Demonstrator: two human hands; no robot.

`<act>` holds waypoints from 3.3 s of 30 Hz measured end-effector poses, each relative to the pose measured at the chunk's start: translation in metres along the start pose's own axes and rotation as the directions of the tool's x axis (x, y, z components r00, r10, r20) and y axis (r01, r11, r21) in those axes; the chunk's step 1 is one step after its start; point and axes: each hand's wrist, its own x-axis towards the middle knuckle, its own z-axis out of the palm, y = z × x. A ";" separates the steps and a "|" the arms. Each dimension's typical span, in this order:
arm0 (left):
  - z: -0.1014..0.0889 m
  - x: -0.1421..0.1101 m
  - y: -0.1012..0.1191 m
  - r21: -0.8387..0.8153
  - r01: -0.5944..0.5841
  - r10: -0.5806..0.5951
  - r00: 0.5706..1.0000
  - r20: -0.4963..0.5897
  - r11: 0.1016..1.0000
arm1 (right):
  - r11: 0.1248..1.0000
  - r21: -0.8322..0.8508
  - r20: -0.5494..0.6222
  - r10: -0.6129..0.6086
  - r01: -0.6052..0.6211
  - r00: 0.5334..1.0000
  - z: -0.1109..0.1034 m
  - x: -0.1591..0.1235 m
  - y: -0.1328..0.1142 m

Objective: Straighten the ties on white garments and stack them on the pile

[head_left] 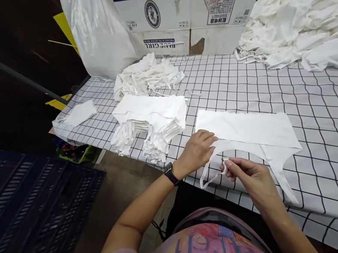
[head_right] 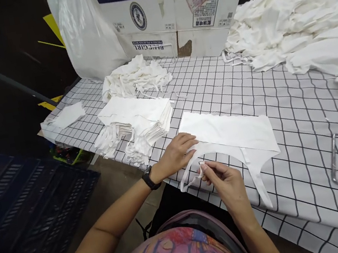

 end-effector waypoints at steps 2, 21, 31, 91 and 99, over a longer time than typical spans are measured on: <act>0.003 0.007 -0.005 0.017 0.012 -0.013 0.999 0.051 1.000 | 1.000 0.019 -0.023 0.025 -0.024 0.999 0.000 0.007 -0.002; 0.007 0.038 -0.014 0.372 -0.091 0.011 0.977 0.213 0.924 | 0.979 0.073 -0.162 0.197 -0.188 0.967 0.003 0.057 -0.009; 0.018 0.046 -0.026 0.213 -0.071 0.044 0.991 0.128 0.975 | 0.976 0.047 -0.185 0.218 -0.213 0.958 0.002 0.063 -0.009; 0.034 0.045 -0.025 0.295 -0.246 0.248 0.968 0.030 0.923 | 0.986 -0.045 -0.298 0.143 -0.163 0.944 0.014 0.077 -0.016; 0.036 0.045 -0.027 0.227 -0.238 0.244 0.970 0.004 0.944 | 0.973 -0.010 -0.168 0.227 -0.232 0.959 0.003 0.084 -0.015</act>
